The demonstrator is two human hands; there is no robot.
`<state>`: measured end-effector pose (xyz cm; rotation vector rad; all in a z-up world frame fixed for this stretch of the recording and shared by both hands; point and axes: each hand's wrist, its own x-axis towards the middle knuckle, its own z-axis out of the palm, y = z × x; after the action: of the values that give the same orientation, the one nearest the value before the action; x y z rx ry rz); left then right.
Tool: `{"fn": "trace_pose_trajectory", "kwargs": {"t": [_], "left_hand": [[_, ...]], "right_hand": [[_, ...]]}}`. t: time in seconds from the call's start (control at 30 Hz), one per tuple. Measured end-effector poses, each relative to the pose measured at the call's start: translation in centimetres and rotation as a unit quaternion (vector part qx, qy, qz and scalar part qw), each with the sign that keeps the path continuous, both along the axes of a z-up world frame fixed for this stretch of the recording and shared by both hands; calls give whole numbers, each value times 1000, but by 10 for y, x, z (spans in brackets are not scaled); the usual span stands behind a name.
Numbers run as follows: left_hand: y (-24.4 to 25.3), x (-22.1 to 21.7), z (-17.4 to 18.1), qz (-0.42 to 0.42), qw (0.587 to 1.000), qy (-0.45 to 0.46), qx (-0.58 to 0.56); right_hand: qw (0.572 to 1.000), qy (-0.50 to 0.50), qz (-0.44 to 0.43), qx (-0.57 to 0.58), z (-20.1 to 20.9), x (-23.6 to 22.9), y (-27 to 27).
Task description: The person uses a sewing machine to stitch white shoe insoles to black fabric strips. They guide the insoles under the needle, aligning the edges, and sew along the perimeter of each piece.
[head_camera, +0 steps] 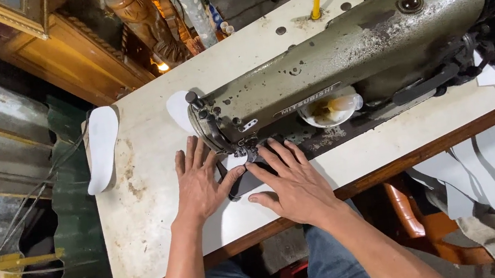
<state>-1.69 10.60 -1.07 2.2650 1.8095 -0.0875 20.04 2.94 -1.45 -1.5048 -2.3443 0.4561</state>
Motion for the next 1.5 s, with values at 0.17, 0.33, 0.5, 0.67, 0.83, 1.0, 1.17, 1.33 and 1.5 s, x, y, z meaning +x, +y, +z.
{"fn": "trace_pose_trajectory", "kwargs": {"t": [0.17,0.33,0.5,0.67,0.83,1.0,1.17,1.33,1.5], "left_hand": [[-16,5,12,22,1000,6,16],[-35,4,12,21,998,38,37],[-47,3,11,24,996,62,55],[-57,5,10,20,997,57,45],[-69,-6,-13,-94,942,-7,322],[-78,-5,-9,-83,943,-15,321],[-94,-4,6,-27,981,-43,190],[-114,-3,15,-17,994,-4,110],[-140,1,28,-43,992,-83,83]], "right_hand": [[1000,7,0,13,-2,0,-1],[1000,5,1,14,0,1,-2],[1000,1,0,22,-2,0,-1],[1000,-1,1,22,-1,1,-2],[993,10,-7,119,-27,0,0],[991,12,-10,134,-29,0,0],[993,10,-12,117,-31,0,0],[992,2,-13,122,-33,0,1],[995,8,-12,103,-33,2,0]]}}
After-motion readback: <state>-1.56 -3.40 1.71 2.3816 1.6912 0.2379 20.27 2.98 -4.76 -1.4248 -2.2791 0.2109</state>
